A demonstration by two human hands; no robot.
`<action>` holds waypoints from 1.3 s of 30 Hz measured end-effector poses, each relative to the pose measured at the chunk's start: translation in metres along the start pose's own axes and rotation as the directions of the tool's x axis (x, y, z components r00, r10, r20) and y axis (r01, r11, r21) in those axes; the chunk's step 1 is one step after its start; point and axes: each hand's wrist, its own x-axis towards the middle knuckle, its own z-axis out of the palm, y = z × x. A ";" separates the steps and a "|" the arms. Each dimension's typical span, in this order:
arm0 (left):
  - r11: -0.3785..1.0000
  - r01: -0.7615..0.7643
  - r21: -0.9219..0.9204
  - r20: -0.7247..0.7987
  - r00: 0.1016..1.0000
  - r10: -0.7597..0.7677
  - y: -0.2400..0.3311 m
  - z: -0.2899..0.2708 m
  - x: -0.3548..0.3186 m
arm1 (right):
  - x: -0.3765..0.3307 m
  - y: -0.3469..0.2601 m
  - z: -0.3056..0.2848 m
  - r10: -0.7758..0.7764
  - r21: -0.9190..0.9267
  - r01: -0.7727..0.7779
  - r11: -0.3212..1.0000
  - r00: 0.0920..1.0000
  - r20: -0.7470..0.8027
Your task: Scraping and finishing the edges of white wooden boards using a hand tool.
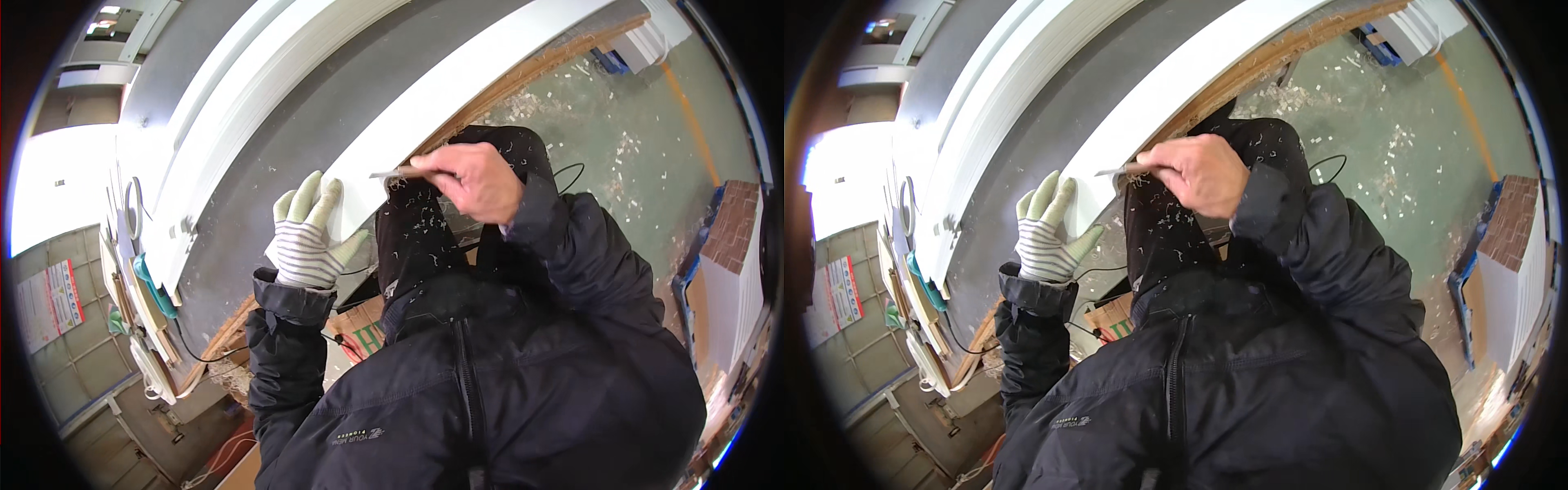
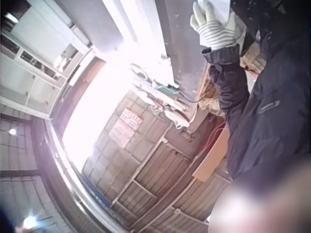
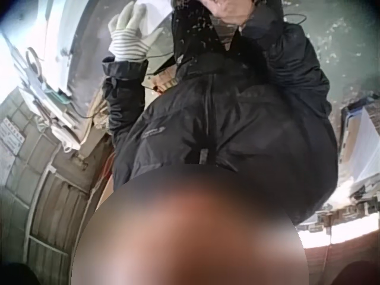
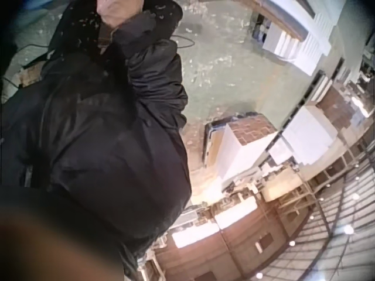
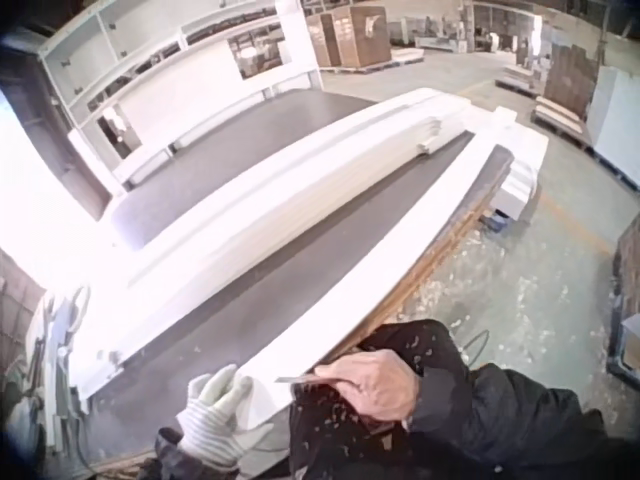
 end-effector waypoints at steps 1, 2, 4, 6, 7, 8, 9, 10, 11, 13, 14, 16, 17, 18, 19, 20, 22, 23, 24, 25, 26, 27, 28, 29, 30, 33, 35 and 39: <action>1.000 0.008 0.001 0.018 1.000 -0.008 0.000 -0.001 0.000 | 0.002 0.004 0.003 -0.104 0.003 0.104 0.995 0.995 0.003; 1.000 -0.007 0.009 0.026 1.000 0.007 0.001 -0.002 0.001 | 0.000 0.003 -0.001 -0.102 0.007 0.102 0.995 0.995 -0.016; 1.000 -0.004 0.008 0.026 1.000 0.003 0.002 -0.002 0.002 | -0.003 -0.005 -0.015 -0.077 -0.014 0.090 0.996 0.915 0.397; 0.999 -0.039 -0.028 -0.007 0.999 0.039 0.006 0.003 0.010 | 0.002 0.001 -0.014 -0.059 0.077 0.054 0.996 0.996 0.072; 1.000 -0.010 -0.027 0.005 1.000 0.010 0.010 0.006 0.015 | -0.001 0.008 -0.014 -0.017 0.025 0.015 1.000 0.995 0.094; 0.999 0.018 -0.027 0.016 1.000 -0.018 0.013 0.009 0.022 | -0.004 0.013 -0.018 0.028 -0.029 -0.025 0.999 0.993 0.112; 0.999 -0.016 -0.038 0.010 1.000 0.016 0.013 0.011 0.027 | -0.008 0.011 -0.025 0.012 -0.025 -0.007 1.000 0.982 0.188; 0.999 -0.032 -0.041 0.004 0.999 0.032 0.014 0.014 0.036 | -0.014 0.008 -0.032 -0.003 -0.023 0.010 1.000 0.964 0.264; 0.999 -0.033 -0.034 0.004 0.999 0.033 0.016 0.019 0.047 | -0.022 0.011 -0.033 -0.029 -0.058 0.047 0.997 0.958 0.286; 0.997 -0.010 -0.073 0.062 0.998 0.014 0.034 0.019 0.066 | -0.030 0.015 -0.029 0.037 0.014 -0.036 0.999 0.999 -0.005; 0.997 -0.021 -0.080 0.056 0.998 0.025 0.034 0.014 0.068 | -0.032 0.016 -0.028 0.116 0.121 -0.085 0.989 0.953 -0.279; 0.988 -0.152 -0.025 0.043 0.987 0.153 0.025 0.008 0.068 | -0.043 0.017 -0.030 0.154 0.102 -0.126 0.987 0.925 -0.347; 0.983 -0.170 -0.071 0.103 0.979 0.177 0.016 0.008 0.063 | -0.047 0.014 -0.027 0.133 0.036 -0.129 0.991 0.908 -0.398; 0.982 -0.175 -0.071 0.107 0.978 0.182 0.012 0.008 0.055 | -0.046 0.011 -0.020 0.104 -0.014 -0.123 0.992 0.892 -0.440; 0.982 -0.181 -0.046 0.081 0.980 0.184 0.008 0.010 0.048 | -0.047 0.011 -0.014 0.100 -0.061 -0.141 0.988 0.889 -0.448; 0.982 -0.185 -0.022 0.055 0.981 0.186 0.005 0.012 0.044 | -0.046 0.009 -0.004 0.104 -0.057 -0.144 0.988 0.886 -0.451; 0.982 -0.178 -0.068 0.009 0.984 0.179 0.002 0.019 0.041 | -0.045 0.007 0.022 0.075 -0.156 -0.180 0.971 0.851 -0.519; 0.981 -0.186 -0.055 0.002 0.982 0.187 0.001 0.022 0.042 | -0.047 0.007 0.035 0.057 -0.155 -0.164 0.974 0.843 -0.535; 0.982 -0.183 -0.039 -0.005 0.983 0.183 0.001 0.023 0.040 | -0.047 -0.002 0.046 -0.013 -0.280 -0.120 0.952 0.902 -0.431; 0.977 -0.208 -0.047 -0.005 0.978 0.208 0.000 0.023 0.040 | -0.051 -0.013 0.059 -0.044 -0.248 -0.049 0.968 0.934 -0.354; 0.978 -0.202 -0.053 -0.005 0.979 0.202 -0.004 0.020 0.040 | -0.055 -0.020 0.067 -0.079 -0.208 0.021 0.978 0.958 -0.276; 0.965 -0.224 -0.138 0.056 0.971 0.233 -0.012 0.011 0.040 | -0.051 -0.025 0.065 -0.082 -0.172 0.043 0.984 0.971 -0.225; 0.945 -0.240 -0.223 0.117 0.956 0.270 -0.022 0.000 0.039 | -0.048 -0.025 0.056 -0.089 -0.161 0.054 0.985 0.972 -0.215; 0.938 -0.225 -0.263 0.171 0.946 0.275 -0.033 -0.011 0.044 | -0.044 -0.017 0.038 -0.023 -0.160 -0.029 0.987 0.949 -0.315; 0.962 -0.206 -0.178 0.168 0.957 0.236 -0.034 -0.014 0.051 | -0.045 -0.009 0.028 0.053 -0.156 -0.129 0.979 0.907 -0.417; 0.926 -0.024 -0.376 0.281 0.950 0.138 -0.034 -0.018 0.057 | -0.045 -0.008 0.045 0.055 -0.161 -0.148 0.976 0.878 -0.475; 0.916 -0.008 -0.400 0.282 0.950 0.132 -0.044 -0.012 0.057 | -0.048 -0.035 0.079 -0.036 -0.285 -0.038 0.958 0.967 -0.251; 0.869 0.090 -0.487 0.327 0.941 0.086 -0.044 -0.012 0.056 | -0.054 -0.051 0.111 -0.076 -0.142 0.087 0.986 0.994 0.082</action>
